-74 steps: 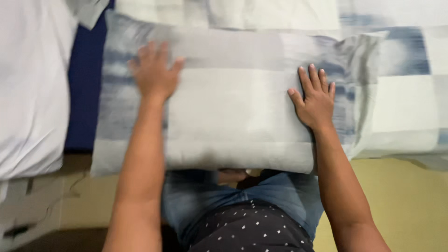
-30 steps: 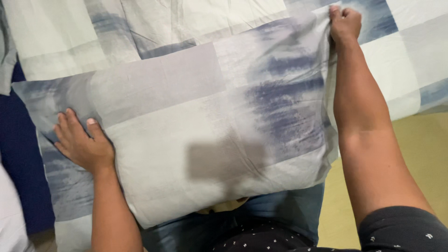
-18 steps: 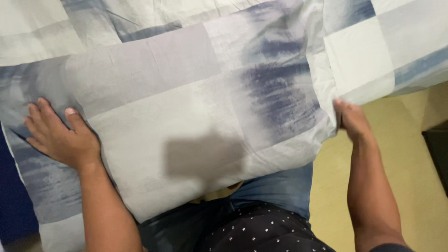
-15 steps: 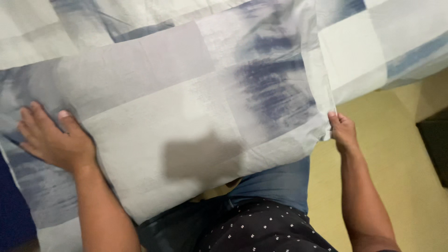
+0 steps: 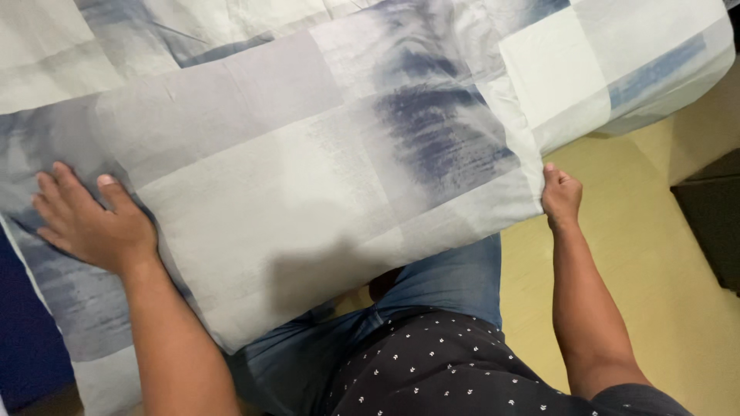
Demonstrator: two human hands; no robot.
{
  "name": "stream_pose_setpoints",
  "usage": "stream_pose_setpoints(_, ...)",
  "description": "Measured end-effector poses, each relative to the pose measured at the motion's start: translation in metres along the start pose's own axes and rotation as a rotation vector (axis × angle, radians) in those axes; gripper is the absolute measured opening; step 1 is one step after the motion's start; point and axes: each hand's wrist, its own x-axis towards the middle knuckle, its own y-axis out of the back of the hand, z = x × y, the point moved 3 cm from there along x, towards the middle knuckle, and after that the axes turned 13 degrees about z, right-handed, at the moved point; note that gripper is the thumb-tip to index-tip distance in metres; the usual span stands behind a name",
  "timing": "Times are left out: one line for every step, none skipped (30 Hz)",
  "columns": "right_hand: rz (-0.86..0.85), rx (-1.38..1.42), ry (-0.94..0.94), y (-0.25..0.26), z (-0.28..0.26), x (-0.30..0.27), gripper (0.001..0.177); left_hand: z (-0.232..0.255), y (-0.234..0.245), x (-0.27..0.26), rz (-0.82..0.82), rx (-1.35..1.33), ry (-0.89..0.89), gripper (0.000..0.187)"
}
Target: The person smoothes a pillowcase by hand, repeatedly running their palms over the surface to remove wrinkles while holding the pillow on their lap.
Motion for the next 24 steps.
stream_pose_setpoints(0.000, 0.004, 0.005, 0.001, 0.000, 0.003, 0.060, 0.000, 0.001, -0.001, 0.006, 0.000, 0.003, 0.055)
stream_pose_setpoints(-0.003, -0.227, 0.115, 0.001, -0.001, 0.005, 0.042, 0.001, 0.001, -0.001, 0.009, -0.003, -0.002, 0.057)
stream_pose_setpoints(-0.005, -0.459, 0.225, 0.000, -0.002, 0.008, 0.049, 0.002, 0.001, -0.001, 0.012, -0.005, -0.007, 0.059)
stream_pose_setpoints(-0.006, -0.452, 0.232, 0.000, -0.012, 0.011, 0.049, 0.001, -0.002, -0.001, 0.021, -0.002, -0.004, 0.059)
stream_pose_setpoints(0.034, -0.320, 0.385, 0.000, -0.028, 0.013, 0.039, -0.001, -0.005, -0.002, 0.022, 0.005, -0.001, 0.055)
stream_pose_setpoints(0.070, -0.187, 0.528, 0.002, -0.039, 0.010, 0.034, -0.003, -0.006, -0.002, 0.019, 0.016, -0.003, 0.052)
stream_pose_setpoints(0.065, -0.180, 0.527, -0.001, -0.085, -0.005, 0.034, -0.006, -0.005, -0.002, 0.023, 0.023, -0.005, 0.052)
stream_pose_setpoints(-0.020, -0.017, 0.576, 0.000, -0.130, -0.022, 0.037, -0.005, -0.006, -0.002, 0.025, 0.035, -0.011, 0.052)
stream_pose_setpoints(-0.103, 0.149, 0.623, 0.003, -0.176, -0.038, 0.042, -0.003, -0.006, -0.001, 0.027, 0.047, -0.016, 0.052)
stream_pose_setpoints(-0.094, 0.153, 0.621, -0.009, -0.190, -0.037, 0.042, -0.003, -0.007, -0.003, 0.032, 0.042, -0.022, 0.052)
stream_pose_setpoints(-0.207, 0.256, 0.717, -0.022, -0.208, -0.040, 0.047, -0.003, -0.008, -0.003, 0.025, 0.046, -0.025, 0.051)
stream_pose_setpoints(-0.325, 0.366, 0.818, -0.038, -0.229, -0.044, 0.052, -0.006, -0.006, -0.003, 0.025, 0.059, -0.023, 0.051)
stream_pose_setpoints(-0.322, 0.378, 0.822, -0.048, -0.244, -0.049, 0.052, -0.003, -0.007, -0.001, 0.037, 0.061, -0.026, 0.051)
stream_pose_setpoints(-0.399, 0.316, 0.898, -0.063, -0.261, -0.057, 0.056, -0.004, -0.007, -0.001, 0.030, 0.056, -0.007, 0.053)
stream_pose_setpoints(-0.475, 0.253, 0.973, -0.078, -0.278, -0.066, 0.059, -0.005, -0.008, 0.000, 0.024, 0.050, 0.013, 0.054)
stream_pose_setpoints(-0.495, 0.270, 0.990, -0.081, -0.293, -0.077, 0.059, -0.002, -0.013, -0.002, 0.039, 0.073, 0.027, 0.054)
stream_pose_setpoints(-0.509, 0.197, 1.058, -0.085, -0.307, -0.091, 0.061, -0.001, -0.018, -0.002, 0.049, 0.078, 0.015, 0.055)
stream_pose_setpoints(-0.535, 0.137, 1.142, -0.093, -0.325, -0.110, 0.063, -0.007, -0.017, -0.004, 0.069, 0.103, 0.015, 0.055)
stream_pose_setpoints(-0.569, 0.168, 1.175, -0.096, -0.332, -0.120, 0.063, 0.000, -0.016, -0.006, 0.094, 0.144, 0.043, 0.055)
stream_pose_setpoints(-0.568, 0.112, 1.202, -0.104, -0.344, -0.131, 0.066, 0.002, -0.015, -0.004, 0.067, 0.143, 0.049, 0.056)
stream_pose_setpoints(-0.563, 0.056, 1.231, -0.112, -0.356, -0.142, 0.068, 0.003, -0.016, 0.000, 0.041, 0.141, 0.056, 0.056)
stream_pose_setpoints(-0.592, 0.090, 1.265, -0.130, -0.352, -0.147, 0.068, 0.004, -0.011, -0.003, 0.068, 0.180, 0.082, 0.056)
stream_pose_setpoints(-0.526, 0.011, 1.262, -0.149, -0.346, -0.149, 0.068, 0.007, -0.007, -0.005, 0.101, 0.143, 0.082, 0.054)
stream_pose_setpoints(-0.443, -0.076, 1.245, -0.165, -0.338, -0.145, 0.069, 0.015, -0.012, -0.005, 0.130, 0.088, 0.070, 0.052)
